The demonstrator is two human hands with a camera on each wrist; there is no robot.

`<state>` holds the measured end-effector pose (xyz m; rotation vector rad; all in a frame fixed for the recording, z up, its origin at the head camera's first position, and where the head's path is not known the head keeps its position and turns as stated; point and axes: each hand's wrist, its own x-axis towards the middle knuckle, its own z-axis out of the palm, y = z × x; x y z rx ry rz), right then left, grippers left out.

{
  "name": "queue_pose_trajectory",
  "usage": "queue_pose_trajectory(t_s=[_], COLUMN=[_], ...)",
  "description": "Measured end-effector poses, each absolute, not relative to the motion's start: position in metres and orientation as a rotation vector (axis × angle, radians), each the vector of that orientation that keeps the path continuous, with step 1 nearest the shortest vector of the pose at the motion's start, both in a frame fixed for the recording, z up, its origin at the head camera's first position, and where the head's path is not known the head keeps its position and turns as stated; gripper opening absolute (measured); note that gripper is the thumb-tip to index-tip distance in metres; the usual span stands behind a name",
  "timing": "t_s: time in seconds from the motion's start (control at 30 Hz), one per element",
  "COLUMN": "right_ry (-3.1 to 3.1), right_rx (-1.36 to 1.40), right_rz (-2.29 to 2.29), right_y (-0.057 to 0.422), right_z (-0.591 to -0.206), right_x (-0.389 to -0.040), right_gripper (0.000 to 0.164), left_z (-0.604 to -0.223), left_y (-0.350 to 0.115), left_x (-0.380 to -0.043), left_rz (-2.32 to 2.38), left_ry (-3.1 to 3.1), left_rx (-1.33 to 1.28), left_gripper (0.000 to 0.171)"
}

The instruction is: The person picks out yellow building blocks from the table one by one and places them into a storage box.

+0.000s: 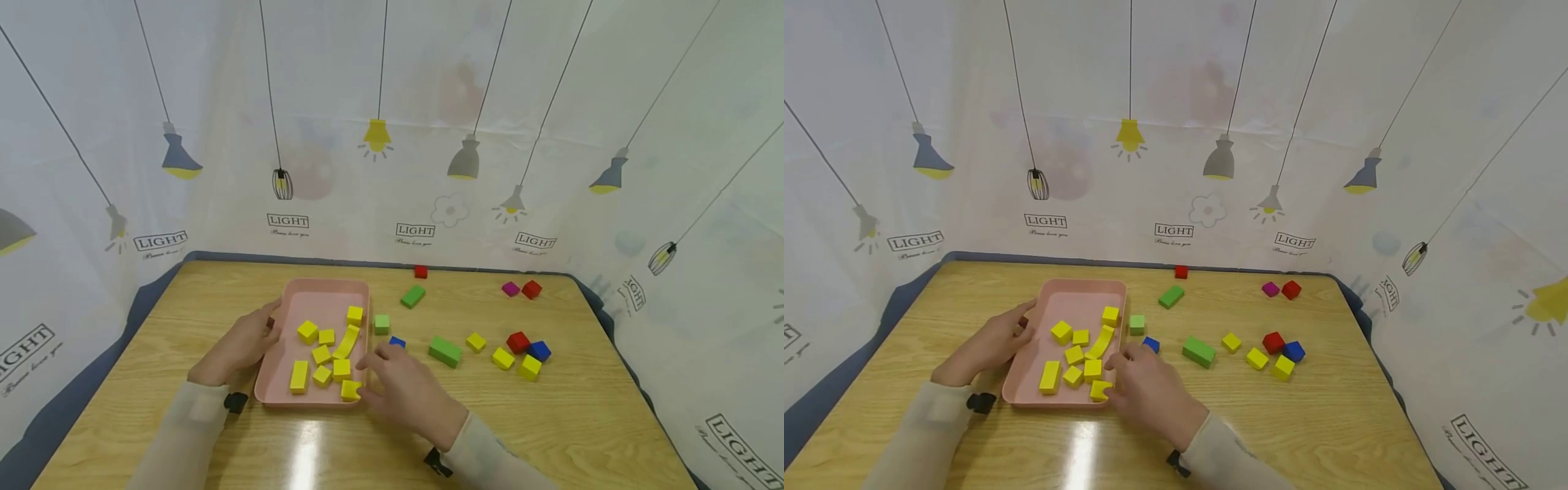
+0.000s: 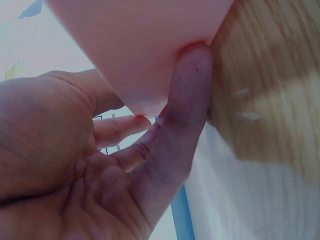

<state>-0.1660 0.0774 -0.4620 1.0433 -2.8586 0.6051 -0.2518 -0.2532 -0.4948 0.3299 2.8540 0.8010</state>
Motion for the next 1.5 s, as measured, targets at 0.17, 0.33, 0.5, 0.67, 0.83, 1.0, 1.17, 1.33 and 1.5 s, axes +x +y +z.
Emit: queue_pose_trajectory(t_s=[0.17,0.33,0.5,0.67,0.83,1.0,1.17,1.33,1.5], right_ry=[-2.857,-2.835,-2.857,-2.893,-2.864,-2.825,-2.833,-2.877,-2.960], right_rx=[0.953,0.879,0.744,0.587,0.498,0.443,0.374,0.335,0.283], right_rz=[0.607,0.588,0.594,0.585,0.569,0.601,0.634,0.645,0.673], right_y=[0.090,0.107,0.124,0.143,0.166,0.188,0.206,0.219,0.225], right_z=[-0.467,-0.470,-0.467,-0.466,-0.467,-0.469,-0.471,-0.477,-0.484], right_x=[-0.170,-0.175,-0.180,-0.188,-0.196,-0.203,-0.209,-0.215,-0.222], right_gripper=[0.035,0.037,0.037,0.038,0.038,0.037,0.036,0.036,0.036], left_z=[-0.495,-0.495,-0.495,-0.495,-0.495,-0.494,-0.493,-0.492,-0.492], left_y=[-0.253,-0.254,-0.254,-0.252,-0.251,-0.251,-0.251,-0.251,-0.251], left_x=[-0.252,-0.252,-0.252,-0.252,-0.252,-0.251,-0.251,-0.249,-0.250], left_rz=[0.806,0.813,0.800,0.790,0.789,0.786,0.781,0.784,0.776], left_ry=[2.846,2.845,2.850,2.849,2.858,2.863,2.861,2.862,2.868], left_rx=[0.331,0.322,0.318,0.309,0.313,0.310,0.317,0.314,0.324], left_gripper=[0.063,0.063,0.063,0.062,0.062,0.062,0.063,0.062,0.063])
